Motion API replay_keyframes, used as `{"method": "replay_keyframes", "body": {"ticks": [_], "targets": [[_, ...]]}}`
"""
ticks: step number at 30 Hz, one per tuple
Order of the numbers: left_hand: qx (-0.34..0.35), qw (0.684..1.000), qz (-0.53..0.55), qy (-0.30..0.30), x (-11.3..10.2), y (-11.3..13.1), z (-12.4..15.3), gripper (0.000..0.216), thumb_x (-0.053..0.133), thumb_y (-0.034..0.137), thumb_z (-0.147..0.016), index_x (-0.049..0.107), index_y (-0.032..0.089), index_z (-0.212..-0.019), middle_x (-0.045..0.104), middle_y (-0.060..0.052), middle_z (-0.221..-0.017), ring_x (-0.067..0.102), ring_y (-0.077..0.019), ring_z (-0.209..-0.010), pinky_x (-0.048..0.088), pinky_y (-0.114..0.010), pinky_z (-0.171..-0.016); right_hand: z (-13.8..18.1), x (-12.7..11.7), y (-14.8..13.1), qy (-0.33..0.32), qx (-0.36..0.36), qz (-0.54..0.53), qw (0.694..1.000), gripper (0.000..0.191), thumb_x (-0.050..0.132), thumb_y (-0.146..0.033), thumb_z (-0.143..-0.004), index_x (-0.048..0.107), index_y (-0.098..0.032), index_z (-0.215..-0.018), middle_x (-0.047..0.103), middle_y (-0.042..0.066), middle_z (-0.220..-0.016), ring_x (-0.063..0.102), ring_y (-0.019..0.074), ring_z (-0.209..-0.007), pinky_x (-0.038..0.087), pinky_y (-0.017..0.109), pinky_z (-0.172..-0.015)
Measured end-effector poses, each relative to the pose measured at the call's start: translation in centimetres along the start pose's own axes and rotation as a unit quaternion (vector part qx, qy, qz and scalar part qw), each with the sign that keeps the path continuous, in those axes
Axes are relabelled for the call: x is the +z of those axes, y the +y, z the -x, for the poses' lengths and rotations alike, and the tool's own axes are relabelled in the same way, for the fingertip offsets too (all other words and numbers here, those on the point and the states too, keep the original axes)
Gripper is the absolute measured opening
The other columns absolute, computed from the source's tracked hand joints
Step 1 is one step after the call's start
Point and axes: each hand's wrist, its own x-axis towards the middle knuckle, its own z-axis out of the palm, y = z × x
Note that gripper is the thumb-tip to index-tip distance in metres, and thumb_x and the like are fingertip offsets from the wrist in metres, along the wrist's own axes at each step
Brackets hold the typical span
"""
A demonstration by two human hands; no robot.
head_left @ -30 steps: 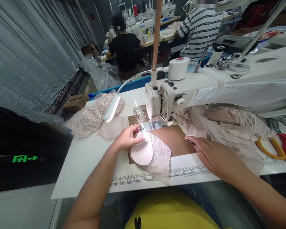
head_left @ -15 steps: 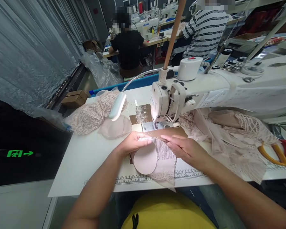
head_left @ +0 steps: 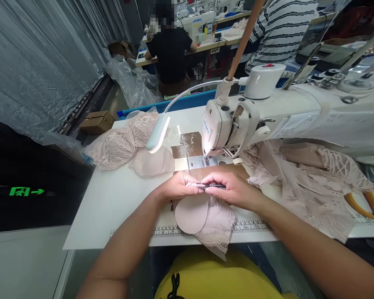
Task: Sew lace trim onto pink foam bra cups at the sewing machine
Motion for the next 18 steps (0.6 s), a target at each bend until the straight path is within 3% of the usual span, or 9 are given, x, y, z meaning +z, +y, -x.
{"method": "replay_keyframes", "body": {"ticks": [6, 10, 18], "targets": [[0.005, 1.0, 0.005, -0.016, 0.0, -0.4, -0.1, 0.04, 0.074, 0.047, -0.068, 0.07, 0.008, -0.074, 0.05, 0.0, -0.062, 0.044, -0.0099, -0.061, 0.035, -0.022, -0.056, 0.0, 0.6, 0.7, 0.025, 0.017, -0.028, 0.999, 0.02, 0.056, -0.029, -0.084, 0.069, -0.019, -0.095, 0.07, 0.004, -0.092, 0.062, 0.0188, -0.084, 0.045, 0.029, -0.072], [0.004, 1.0, 0.002, -0.02, 0.0, -0.6, -0.2, 0.041, 0.075, 0.048, -0.067, 0.069, 0.008, -0.073, 0.047, -0.001, -0.063, 0.041, -0.0103, -0.062, 0.032, -0.023, -0.056, 0.0, 0.7, 1.0, 0.008, 0.023, -0.055, 0.998, 0.021, 0.056, -0.031, -0.084, 0.068, -0.019, -0.096, 0.069, 0.004, -0.094, 0.062, 0.0186, -0.085, 0.046, 0.03, -0.074], [0.011, 1.0, 0.01, -0.028, 0.0, -0.6, -0.2, 0.04, 0.074, 0.044, -0.07, 0.059, 0.01, -0.057, 0.037, 0.005, -0.054, 0.031, -0.006, -0.054, 0.025, -0.022, -0.052, -0.2, 1.2, 1.9, 0.029, 0.017, -0.055, 0.998, 0.023, 0.053, -0.037, -0.086, 0.068, -0.02, -0.089, 0.069, 0.004, -0.087, 0.062, 0.0193, -0.082, 0.047, 0.032, -0.074]]}}
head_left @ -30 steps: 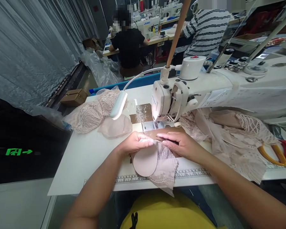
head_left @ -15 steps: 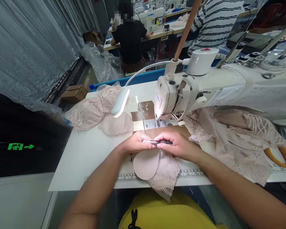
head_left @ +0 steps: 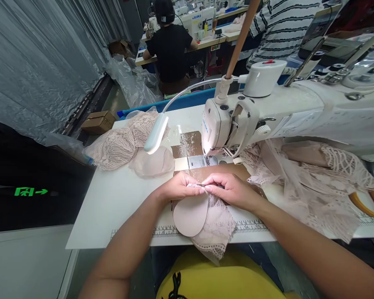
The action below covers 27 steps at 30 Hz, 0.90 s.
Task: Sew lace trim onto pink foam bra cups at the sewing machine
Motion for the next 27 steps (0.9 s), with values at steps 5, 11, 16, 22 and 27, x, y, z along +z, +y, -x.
{"method": "replay_keyframes", "body": {"ticks": [5, 11, 16, 22, 27], "targets": [[0.006, 1.0, -0.012, 0.018, 0.2, 0.1, -0.2, 0.034, 0.073, 0.043, -0.072, 0.071, 0.01, -0.081, 0.06, -0.003, -0.067, 0.05, -0.0124, -0.063, 0.04, -0.026, -0.061, -0.5, 0.8, 0.4, 0.061, 0.028, -0.109, 0.992, 0.036, 0.06, -0.042, -0.081, 0.06, -0.018, -0.107, 0.065, 0.005, -0.088, 0.061, 0.0185, -0.079, 0.05, 0.032, -0.07], [0.022, 0.988, -0.147, -0.032, -1.7, 2.0, 1.1, 0.033, 0.069, 0.031, -0.075, 0.067, 0.012, -0.102, 0.064, -0.005, -0.089, 0.056, -0.014, -0.075, 0.043, -0.023, -0.065, -0.5, 0.3, 0.7, -0.018, 0.057, -0.022, 0.998, 0.019, 0.056, -0.034, -0.081, 0.063, -0.017, -0.084, 0.061, 0.002, -0.077, 0.057, 0.0178, -0.074, 0.045, 0.03, -0.066], [0.041, 0.969, -0.242, 0.032, -2.7, 2.0, 1.9, 0.04, 0.064, 0.024, -0.076, 0.059, 0.015, -0.115, 0.061, -0.004, -0.092, 0.053, -0.0133, -0.074, 0.042, -0.024, -0.064, -0.4, -0.3, 0.8, -0.041, 0.051, -0.039, 0.997, 0.014, 0.057, -0.033, -0.08, 0.057, -0.019, -0.082, 0.058, 0.0, -0.08, 0.054, 0.0159, -0.072, 0.042, 0.027, -0.064], [0.09, 0.971, -0.21, 0.073, -1.2, 1.9, 1.7, 0.044, 0.061, 0.027, -0.08, 0.055, 0.014, -0.122, 0.06, -0.004, -0.089, 0.055, -0.0143, -0.078, 0.045, -0.026, -0.071, -0.6, 0.5, 0.2, -0.007, 0.026, -0.002, 1.0, 0.019, 0.055, -0.036, -0.082, 0.058, -0.018, -0.077, 0.058, 0.001, -0.075, 0.052, 0.0163, -0.071, 0.038, 0.027, -0.062], [0.059, 0.954, -0.23, 0.18, -1.1, 3.0, 3.5, 0.029, 0.061, 0.035, -0.082, 0.062, 0.014, -0.102, 0.059, -0.003, -0.081, 0.053, -0.0119, -0.069, 0.044, -0.023, -0.062, 0.0, 0.0, 0.2, 0.006, -0.012, -0.002, 1.0, 0.02, 0.051, -0.034, -0.085, 0.057, -0.018, -0.076, 0.056, 0.0, -0.074, 0.05, 0.0157, -0.071, 0.038, 0.028, -0.064]]}}
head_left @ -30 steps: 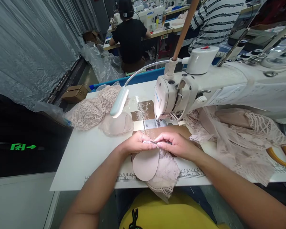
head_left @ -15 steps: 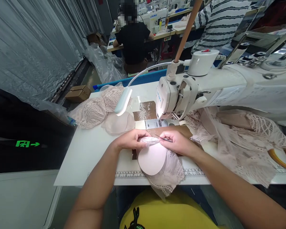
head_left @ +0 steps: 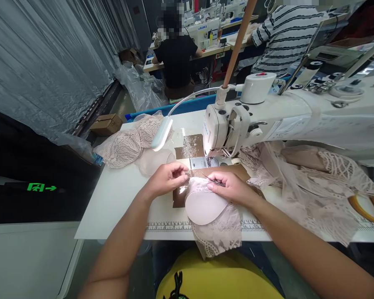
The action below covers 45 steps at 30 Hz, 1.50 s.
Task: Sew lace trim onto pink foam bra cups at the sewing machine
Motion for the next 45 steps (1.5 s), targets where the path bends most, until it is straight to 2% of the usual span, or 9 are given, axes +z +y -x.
{"method": "replay_keyframes", "body": {"ticks": [6, 10, 12, 17, 23, 28, 34, 40, 45], "targets": [[-0.096, 0.99, 0.0, -0.108, -0.2, -0.3, 1.8, 0.036, 0.068, 0.045, -0.075, 0.066, 0.014, -0.094, 0.063, -0.003, -0.08, 0.056, -0.0132, -0.071, 0.045, -0.025, -0.066, 0.3, -0.5, 0.2, 0.001, -0.028, 0.032, 0.999, 0.018, 0.05, -0.032, -0.086, 0.061, -0.019, -0.082, 0.061, 0.002, -0.079, 0.056, 0.018, -0.075, 0.042, 0.029, -0.067], [-0.058, 0.997, -0.038, 0.024, -1.6, -0.5, 1.8, 0.034, 0.06, 0.046, -0.081, 0.065, 0.015, -0.095, 0.065, -0.005, -0.083, 0.059, -0.0156, -0.074, 0.046, -0.026, -0.068, 0.6, -0.3, 1.0, 0.138, 0.017, 0.213, 0.967, 0.02, 0.05, -0.029, -0.086, 0.062, -0.019, -0.098, 0.066, 0.008, -0.098, 0.059, 0.0225, -0.083, 0.043, 0.031, -0.065], [-0.029, 0.984, -0.129, 0.12, -2.9, -0.7, 0.9, 0.033, 0.058, 0.045, -0.082, 0.065, 0.016, -0.096, 0.066, -0.007, -0.093, 0.059, -0.0186, -0.082, 0.046, -0.029, -0.073, 0.7, 0.2, 1.2, 0.163, -0.041, 0.247, 0.954, 0.023, 0.046, -0.023, -0.088, 0.061, -0.017, -0.104, 0.065, 0.009, -0.101, 0.06, 0.021, -0.083, 0.044, 0.029, -0.064], [-0.082, 0.95, -0.235, 0.187, -5.2, -2.3, -3.1, 0.043, 0.069, 0.03, -0.065, 0.062, 0.017, -0.106, 0.057, -0.011, -0.12, 0.048, -0.0312, -0.116, 0.04, -0.037, -0.091, 0.4, 2.4, 0.3, -0.041, -0.247, 0.309, 0.917, 0.019, 0.048, -0.011, -0.081, 0.063, -0.019, -0.09, 0.064, 0.006, -0.093, 0.056, 0.0154, -0.074, 0.039, 0.025, -0.059], [-0.141, 0.98, -0.102, 0.098, -4.1, -4.1, -3.4, 0.02, 0.067, 0.029, -0.062, 0.059, 0.016, -0.075, 0.061, -0.003, -0.069, 0.059, -0.0219, -0.069, 0.045, -0.03, -0.061, 1.6, -0.2, -0.3, -0.092, -0.038, 0.379, 0.92, 0.015, 0.051, -0.004, -0.066, 0.052, -0.018, -0.062, 0.06, 0.003, -0.07, 0.052, 0.0161, -0.065, 0.031, 0.026, -0.054], [-0.125, 0.989, 0.055, 0.048, -1.5, -3.4, -1.9, 0.029, 0.063, 0.043, -0.071, 0.057, 0.015, -0.078, 0.061, -0.002, -0.07, 0.059, -0.0159, -0.064, 0.047, -0.027, -0.06, 2.1, -2.6, -1.1, -0.095, -0.013, 0.223, 0.97, 0.013, 0.049, -0.014, -0.077, 0.06, -0.02, -0.075, 0.063, 0.002, -0.074, 0.055, 0.0171, -0.068, 0.039, 0.027, -0.061], [-0.09, 0.966, 0.243, -0.002, 0.8, -2.4, -1.7, 0.034, 0.074, 0.041, -0.066, 0.06, 0.013, -0.079, 0.059, -0.001, -0.068, 0.055, -0.0125, -0.06, 0.043, -0.024, -0.06, -1.3, 0.2, -1.5, 0.016, 0.035, 0.03, 0.999, 0.044, 0.065, -0.041, -0.076, 0.061, -0.018, -0.113, 0.065, 0.009, -0.109, 0.059, 0.0251, -0.098, 0.045, 0.034, -0.081], [-0.014, 0.99, 0.137, -0.007, 0.8, -2.4, -1.3, 0.021, 0.066, 0.033, -0.075, 0.061, 0.015, -0.082, 0.06, 0.0, -0.076, 0.056, -0.0134, -0.07, 0.043, -0.023, -0.065, -2.5, 2.1, -0.1, 0.033, 0.014, -0.033, 0.999, 0.024, 0.058, -0.035, -0.081, 0.052, -0.018, -0.065, 0.05, -0.002, -0.063, 0.046, 0.0136, -0.06, 0.035, 0.027, -0.055], [0.035, 0.999, -0.014, 0.026, 0.3, -1.8, -1.2, 0.024, 0.067, 0.028, -0.073, 0.065, 0.018, -0.095, 0.066, -0.003, -0.098, 0.059, -0.0192, -0.091, 0.044, -0.028, -0.081, -2.1, 2.0, 0.6, 0.014, 0.024, -0.084, 0.996, 0.026, 0.055, -0.037, -0.084, 0.053, -0.017, -0.068, 0.047, -0.003, -0.065, 0.043, 0.0123, -0.062, 0.032, 0.025, -0.056]]}}
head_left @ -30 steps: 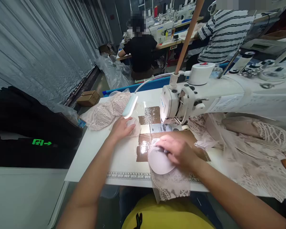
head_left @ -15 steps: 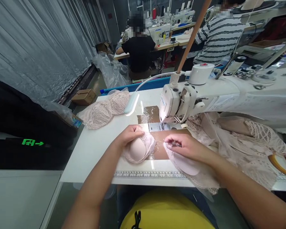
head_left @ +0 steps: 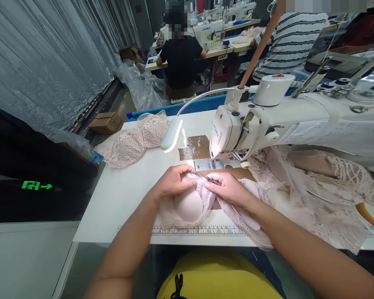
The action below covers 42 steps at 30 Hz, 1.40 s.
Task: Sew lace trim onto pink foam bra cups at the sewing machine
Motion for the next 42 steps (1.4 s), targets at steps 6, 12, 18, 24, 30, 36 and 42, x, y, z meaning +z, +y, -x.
{"method": "replay_keyframes", "body": {"ticks": [6, 12, 18, 24, 30, 36, 42], "targets": [[-0.055, 0.986, 0.146, -0.058, 0.9, -0.4, -0.5, 0.035, 0.077, 0.033, -0.067, 0.062, 0.016, -0.094, 0.065, -0.006, -0.097, 0.06, -0.018, -0.087, 0.046, -0.027, -0.077, -0.1, -0.2, -0.3, -0.008, 0.015, -0.029, 0.999, 0.019, 0.055, -0.032, -0.082, 0.059, -0.016, -0.074, 0.056, 0.001, -0.07, 0.05, 0.0151, -0.066, 0.039, 0.027, -0.059], [-0.115, 0.967, 0.211, -0.083, 1.4, -0.4, -0.5, 0.029, 0.073, 0.037, -0.073, 0.065, 0.013, -0.086, 0.063, -0.004, -0.08, 0.057, -0.0126, -0.069, 0.045, -0.023, -0.064, 0.0, -0.5, -0.3, 0.011, -0.011, -0.025, 1.0, 0.02, 0.058, -0.035, -0.083, 0.064, -0.017, -0.09, 0.064, 0.004, -0.089, 0.059, 0.0195, -0.084, 0.047, 0.031, -0.074], [-0.139, 0.959, 0.232, -0.086, 1.4, 0.1, -0.4, 0.027, 0.073, 0.036, -0.073, 0.07, 0.011, -0.082, 0.065, -0.005, -0.076, 0.058, -0.0129, -0.067, 0.045, -0.024, -0.065, 0.0, -1.1, 0.7, 0.017, -0.01, -0.025, 0.999, 0.041, 0.045, -0.048, -0.09, 0.061, -0.017, -0.112, 0.065, 0.005, -0.082, 0.06, 0.0171, -0.07, 0.049, 0.031, -0.065], [-0.158, 0.951, 0.251, -0.084, 1.4, -0.1, -0.4, 0.029, 0.076, 0.037, -0.069, 0.073, 0.011, -0.081, 0.068, -0.006, -0.073, 0.058, -0.0133, -0.064, 0.045, -0.024, -0.062, 0.1, -1.8, -0.4, -0.012, -0.029, 0.036, 0.999, 0.033, 0.056, -0.042, -0.085, 0.067, -0.019, -0.106, 0.069, 0.007, -0.1, 0.062, 0.0207, -0.085, 0.05, 0.034, -0.075], [-0.165, 0.948, 0.256, -0.095, 1.5, -0.1, -0.4, 0.028, 0.079, 0.037, -0.066, 0.073, 0.011, -0.075, 0.065, -0.003, -0.065, 0.054, -0.0112, -0.058, 0.041, -0.023, -0.056, 0.2, -1.6, -1.1, -0.03, -0.028, 0.032, 0.999, 0.027, 0.058, -0.038, -0.084, 0.067, -0.018, -0.098, 0.068, 0.004, -0.086, 0.061, 0.0159, -0.073, 0.047, 0.028, -0.064], [-0.16, 0.948, 0.255, -0.106, 1.5, 0.1, -0.4, 0.029, 0.079, 0.037, -0.066, 0.069, 0.01, -0.067, 0.06, -0.001, -0.059, 0.05, -0.0092, -0.054, 0.038, -0.021, -0.052, 0.3, -0.9, -1.3, -0.004, -0.046, 0.04, 0.998, 0.022, 0.057, -0.037, -0.085, 0.069, -0.018, -0.085, 0.068, 0.004, -0.08, 0.061, 0.0171, -0.073, 0.046, 0.028, -0.065], [-0.176, 0.944, 0.26, -0.097, 1.3, 0.3, -0.3, 0.028, 0.078, 0.036, -0.068, 0.072, 0.011, -0.079, 0.066, -0.004, -0.068, 0.056, -0.0118, -0.061, 0.043, -0.023, -0.058, 0.3, -1.2, -0.7, 0.019, -0.03, 0.036, 0.999, 0.025, 0.057, -0.039, -0.085, 0.068, -0.017, -0.08, 0.067, 0.005, -0.079, 0.06, 0.0175, -0.071, 0.047, 0.029, -0.063]]}}
